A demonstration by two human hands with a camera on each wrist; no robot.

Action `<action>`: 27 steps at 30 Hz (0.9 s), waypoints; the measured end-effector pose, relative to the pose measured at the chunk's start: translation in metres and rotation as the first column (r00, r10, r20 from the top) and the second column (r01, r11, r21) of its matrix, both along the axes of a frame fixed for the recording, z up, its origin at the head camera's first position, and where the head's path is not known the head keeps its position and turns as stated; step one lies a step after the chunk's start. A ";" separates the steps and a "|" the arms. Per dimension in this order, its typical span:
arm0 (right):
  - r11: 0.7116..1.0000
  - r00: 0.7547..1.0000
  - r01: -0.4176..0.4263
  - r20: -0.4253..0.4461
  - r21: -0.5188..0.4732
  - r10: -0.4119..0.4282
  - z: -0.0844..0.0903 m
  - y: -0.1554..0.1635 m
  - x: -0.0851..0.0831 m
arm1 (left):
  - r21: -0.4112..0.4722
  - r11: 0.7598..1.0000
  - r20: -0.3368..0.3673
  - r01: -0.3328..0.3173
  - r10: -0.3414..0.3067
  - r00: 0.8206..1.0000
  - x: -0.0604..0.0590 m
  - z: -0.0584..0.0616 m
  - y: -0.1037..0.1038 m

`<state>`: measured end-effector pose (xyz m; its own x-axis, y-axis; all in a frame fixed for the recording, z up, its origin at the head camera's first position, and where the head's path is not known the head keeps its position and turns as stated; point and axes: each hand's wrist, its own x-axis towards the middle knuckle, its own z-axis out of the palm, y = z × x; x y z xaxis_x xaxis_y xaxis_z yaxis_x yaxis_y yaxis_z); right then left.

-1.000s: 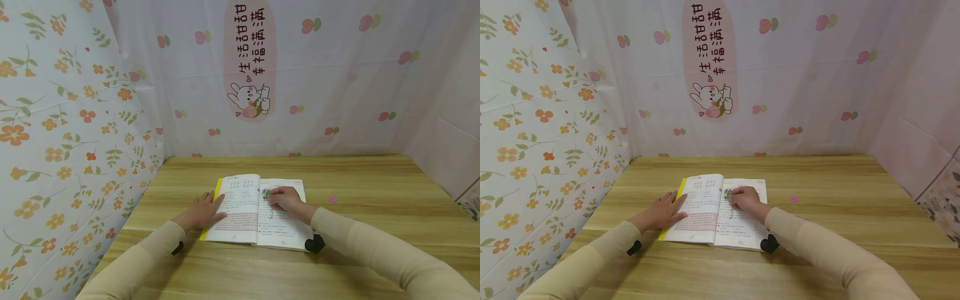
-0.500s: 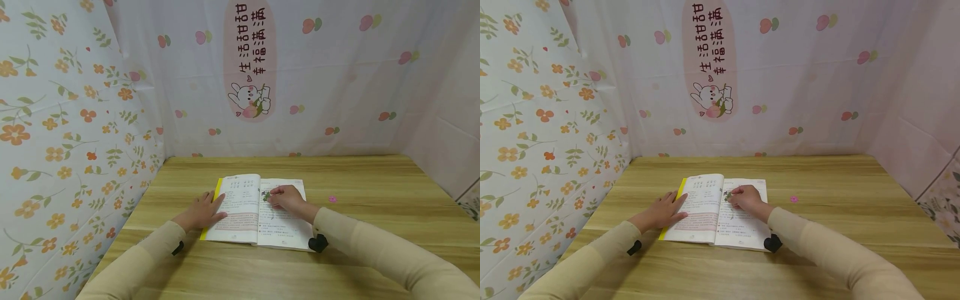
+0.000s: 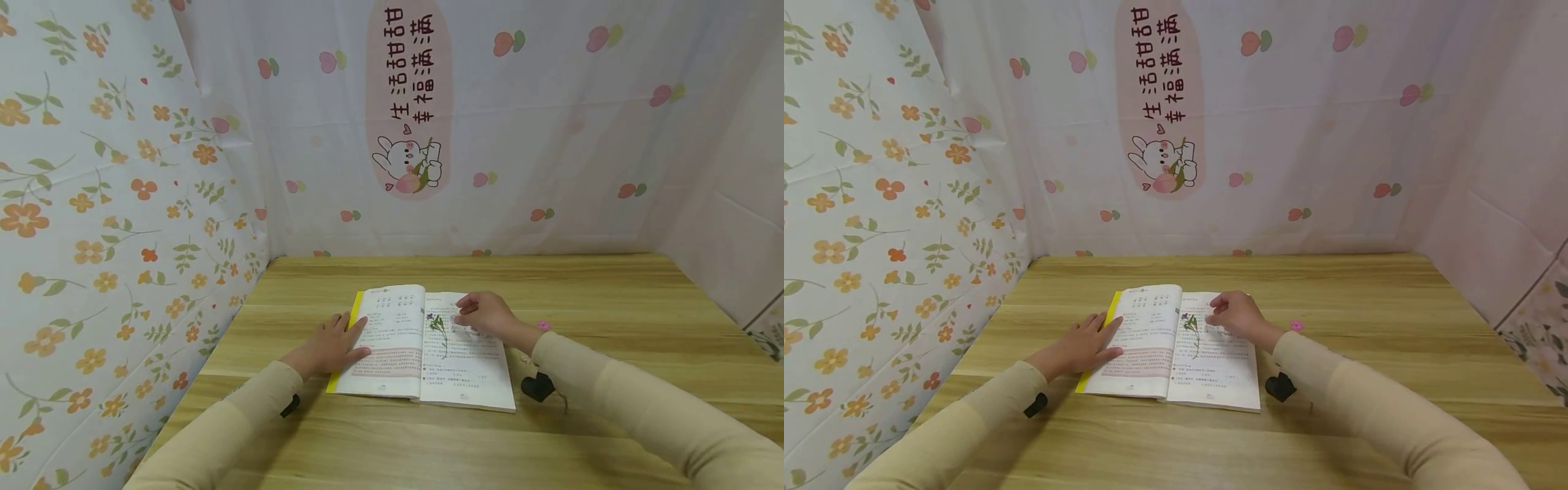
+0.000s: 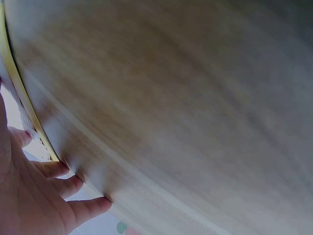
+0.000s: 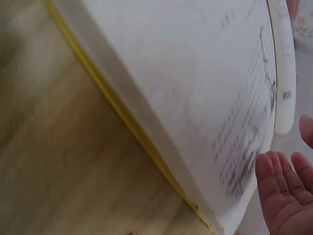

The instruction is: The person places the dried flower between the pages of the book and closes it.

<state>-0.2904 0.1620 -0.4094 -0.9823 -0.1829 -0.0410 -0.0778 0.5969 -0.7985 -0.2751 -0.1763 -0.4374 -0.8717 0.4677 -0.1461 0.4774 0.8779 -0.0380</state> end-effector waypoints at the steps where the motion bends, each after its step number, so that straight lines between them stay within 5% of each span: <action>1: 0.999 0.999 -0.024 -0.036 0.037 0.025 0.000 0.003 -0.002 | 0.002 1.000 -0.001 0.000 0.000 1.000 0.000 0.000 0.000; 6: 0.971 0.976 -0.123 -0.150 0.206 0.156 0.005 0.017 -0.008 | 0.019 1.000 0.012 -0.005 0.005 1.000 0.001 0.000 0.000; 14: 0.913 0.950 -0.148 -0.202 0.380 0.238 0.000 0.030 -0.024 | 0.017 1.000 0.010 0.001 -0.001 1.000 0.001 0.000 -0.001; 27: 0.685 0.860 -0.218 -0.195 0.695 0.471 -0.024 0.053 -0.040 | 0.024 1.000 0.005 0.002 -0.003 1.000 0.000 -0.001 -0.002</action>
